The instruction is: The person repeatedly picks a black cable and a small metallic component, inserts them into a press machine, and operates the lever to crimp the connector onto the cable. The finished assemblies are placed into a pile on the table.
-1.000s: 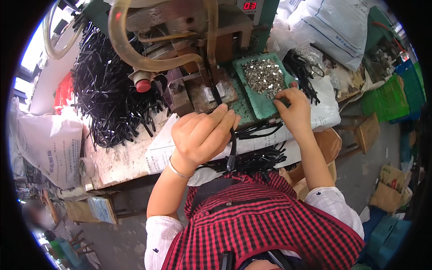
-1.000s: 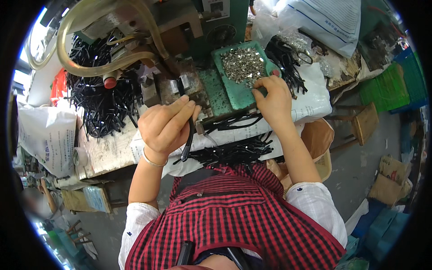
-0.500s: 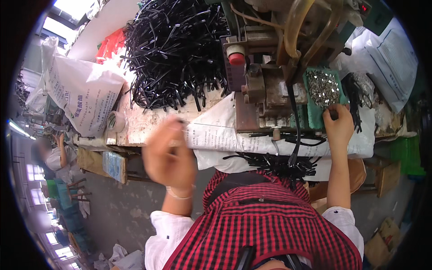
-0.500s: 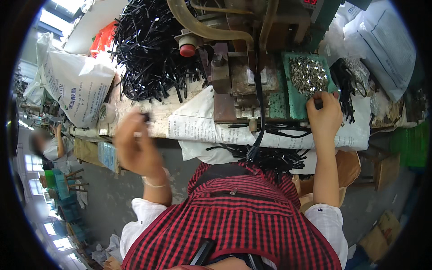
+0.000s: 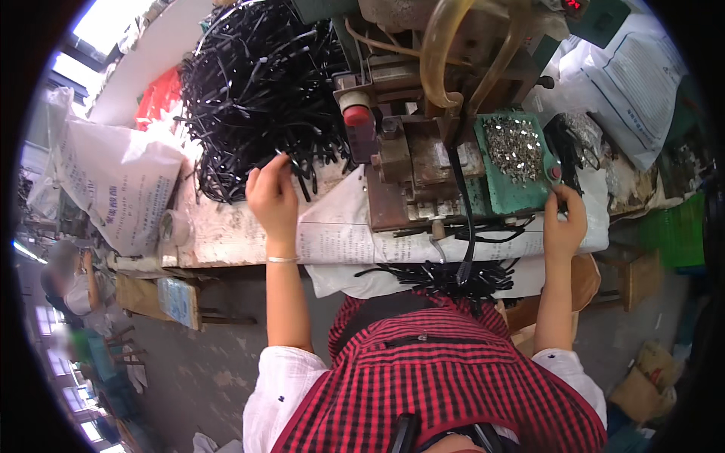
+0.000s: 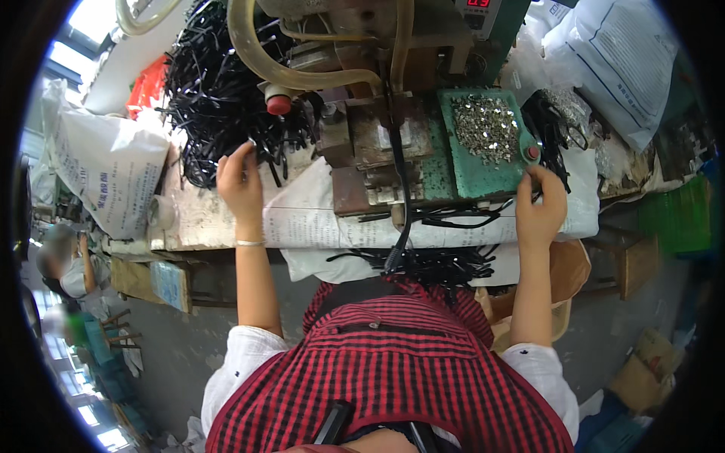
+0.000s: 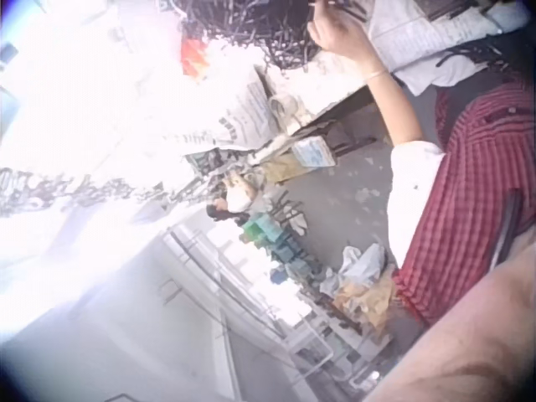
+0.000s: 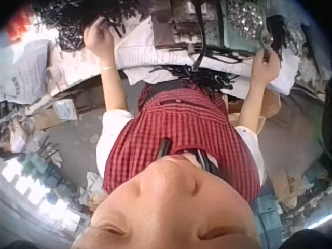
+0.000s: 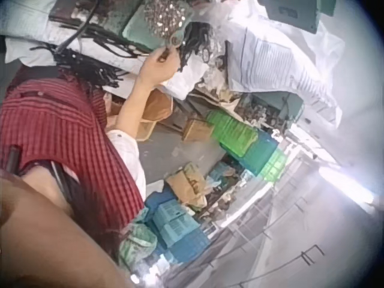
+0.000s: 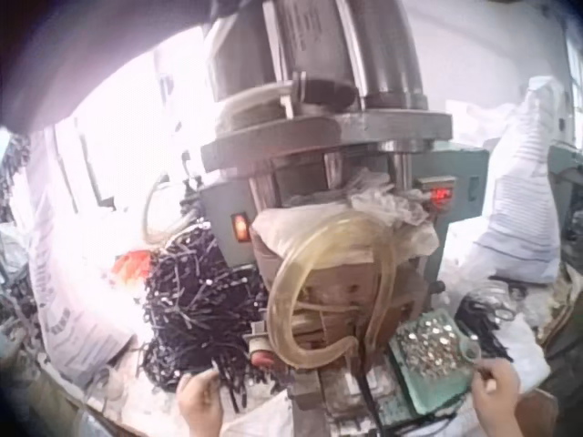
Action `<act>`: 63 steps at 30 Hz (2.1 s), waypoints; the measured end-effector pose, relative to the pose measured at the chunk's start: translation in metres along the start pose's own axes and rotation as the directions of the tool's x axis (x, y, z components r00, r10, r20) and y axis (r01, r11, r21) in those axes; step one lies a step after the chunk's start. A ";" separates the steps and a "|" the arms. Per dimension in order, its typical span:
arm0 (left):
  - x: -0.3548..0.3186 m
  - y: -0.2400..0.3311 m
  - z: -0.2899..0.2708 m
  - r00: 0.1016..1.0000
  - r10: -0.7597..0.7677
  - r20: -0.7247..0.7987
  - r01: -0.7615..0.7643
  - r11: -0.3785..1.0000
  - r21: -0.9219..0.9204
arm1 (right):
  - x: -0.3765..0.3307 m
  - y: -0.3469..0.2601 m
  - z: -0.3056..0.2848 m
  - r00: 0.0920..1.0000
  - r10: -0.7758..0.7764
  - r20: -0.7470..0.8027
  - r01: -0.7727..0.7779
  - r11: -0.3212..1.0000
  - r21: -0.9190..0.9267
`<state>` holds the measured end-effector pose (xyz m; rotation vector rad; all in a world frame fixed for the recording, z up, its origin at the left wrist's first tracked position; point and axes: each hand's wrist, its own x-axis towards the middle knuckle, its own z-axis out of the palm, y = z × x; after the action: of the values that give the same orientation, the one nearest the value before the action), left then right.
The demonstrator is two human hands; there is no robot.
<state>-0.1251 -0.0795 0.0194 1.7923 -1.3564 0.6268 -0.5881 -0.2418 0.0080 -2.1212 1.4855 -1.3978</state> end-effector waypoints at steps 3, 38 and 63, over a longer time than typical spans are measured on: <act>-0.007 0.023 -0.018 0.827 -0.533 0.180 0.530 0.629 -0.569 | -0.017 0.019 -0.020 0.995 0.021 -0.094 -0.028 0.997 -0.074; 0.050 0.200 0.011 0.765 0.631 -0.130 -0.630 0.690 -0.357 | 0.064 -0.120 0.022 0.952 0.126 0.277 -0.266 0.787 0.557; 0.062 0.098 -0.075 0.993 0.110 -0.030 -0.105 0.986 0.132 | 0.024 -0.052 0.023 0.986 0.063 0.156 -0.091 0.979 0.182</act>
<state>-0.1940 -0.0646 0.1385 1.8094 -1.4230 0.8198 -0.5363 -0.2447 0.0416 -1.9831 1.3090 -1.2674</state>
